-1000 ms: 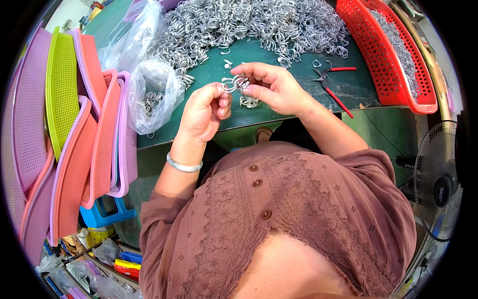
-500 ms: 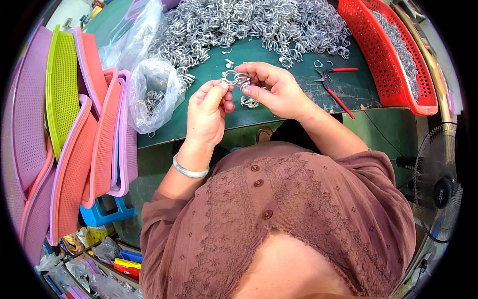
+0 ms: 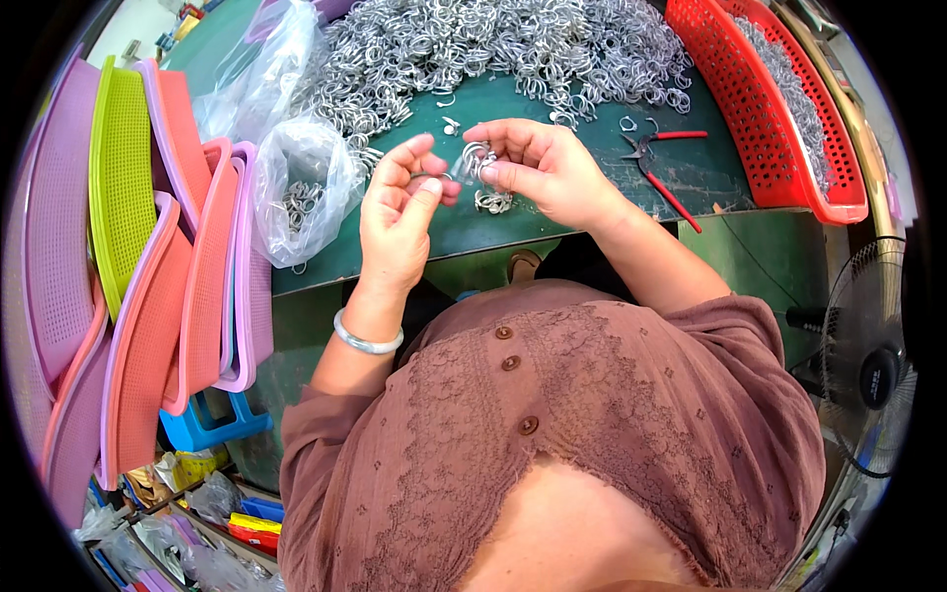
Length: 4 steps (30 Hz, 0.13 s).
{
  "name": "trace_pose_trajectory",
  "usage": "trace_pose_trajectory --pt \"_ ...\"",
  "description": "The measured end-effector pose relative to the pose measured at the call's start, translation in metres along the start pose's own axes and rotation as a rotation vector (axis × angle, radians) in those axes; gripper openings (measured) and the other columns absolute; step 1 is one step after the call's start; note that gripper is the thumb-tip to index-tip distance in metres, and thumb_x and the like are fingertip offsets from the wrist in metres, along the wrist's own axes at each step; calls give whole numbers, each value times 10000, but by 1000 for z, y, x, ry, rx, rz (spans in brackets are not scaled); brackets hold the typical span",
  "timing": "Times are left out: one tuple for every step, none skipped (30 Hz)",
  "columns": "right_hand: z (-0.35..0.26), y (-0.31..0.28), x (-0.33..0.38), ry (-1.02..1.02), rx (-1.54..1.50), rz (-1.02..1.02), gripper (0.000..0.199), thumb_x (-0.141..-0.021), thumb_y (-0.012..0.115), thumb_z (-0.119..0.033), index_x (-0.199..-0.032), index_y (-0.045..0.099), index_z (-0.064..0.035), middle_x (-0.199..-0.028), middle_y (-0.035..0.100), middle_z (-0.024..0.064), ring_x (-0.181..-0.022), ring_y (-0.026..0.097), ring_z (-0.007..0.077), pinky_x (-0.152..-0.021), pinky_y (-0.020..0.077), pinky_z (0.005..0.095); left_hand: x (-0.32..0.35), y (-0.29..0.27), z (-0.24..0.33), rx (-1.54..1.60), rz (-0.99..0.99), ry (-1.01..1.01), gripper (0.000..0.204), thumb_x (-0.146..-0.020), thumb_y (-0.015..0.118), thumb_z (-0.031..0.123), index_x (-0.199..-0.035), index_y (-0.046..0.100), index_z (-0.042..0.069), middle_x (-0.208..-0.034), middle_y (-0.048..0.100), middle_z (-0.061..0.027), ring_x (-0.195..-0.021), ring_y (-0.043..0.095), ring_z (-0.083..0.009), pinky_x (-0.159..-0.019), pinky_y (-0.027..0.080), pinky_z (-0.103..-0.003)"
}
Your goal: The person joins small metal links together by hand to form a chain.
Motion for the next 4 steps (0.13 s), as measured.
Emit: trace_pose_trajectory --pt "-1 0 0 27 -2 -10 311 -797 557 -19 -1104 515 16 -874 582 19 -757 532 56 -658 441 197 -3 -4 -1 -21 -93 -9 400 -827 471 10 -1219 395 -12 -1072 473 -97 -838 535 -144 -747 445 -268" --pt "-1 1 0 54 -3 -20 306 -796 562 -29 -1097 522 15 -867 585 20 -752 535 58 -659 440 196 -6 -9 -1 -23 -91 -10 400 -827 471 10 -1219 395 -12 -1072 473 -97 -838 535 -144 -747 445 -268" --pt "-1 1 0 60 -30 -33 308 -798 559 -28 -1101 519 13 -870 585 23 -749 538 64 -661 441 195 -8 -9 1 -164 -179 37 431 -828 475 13 -1246 370 4 -1066 481 -100 -839 539 -147 -763 444 -273" --pt "1 1 0 66 -54 -44 310 -799 556 -28 -1105 517 11 -873 586 26 -747 541 70 -662 441 195 -9 -6 2 -302 -268 86 464 -830 479 16 -1274 345 21 -1060 489 -104 -841 544 -150 -780 442 -277"
Point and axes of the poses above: each hand's wrist, its own x-axis away from the middle knuckle, its own y-axis out of the palm, z = x × y, the point moved 4 cm from there along -x, towards the middle knuckle
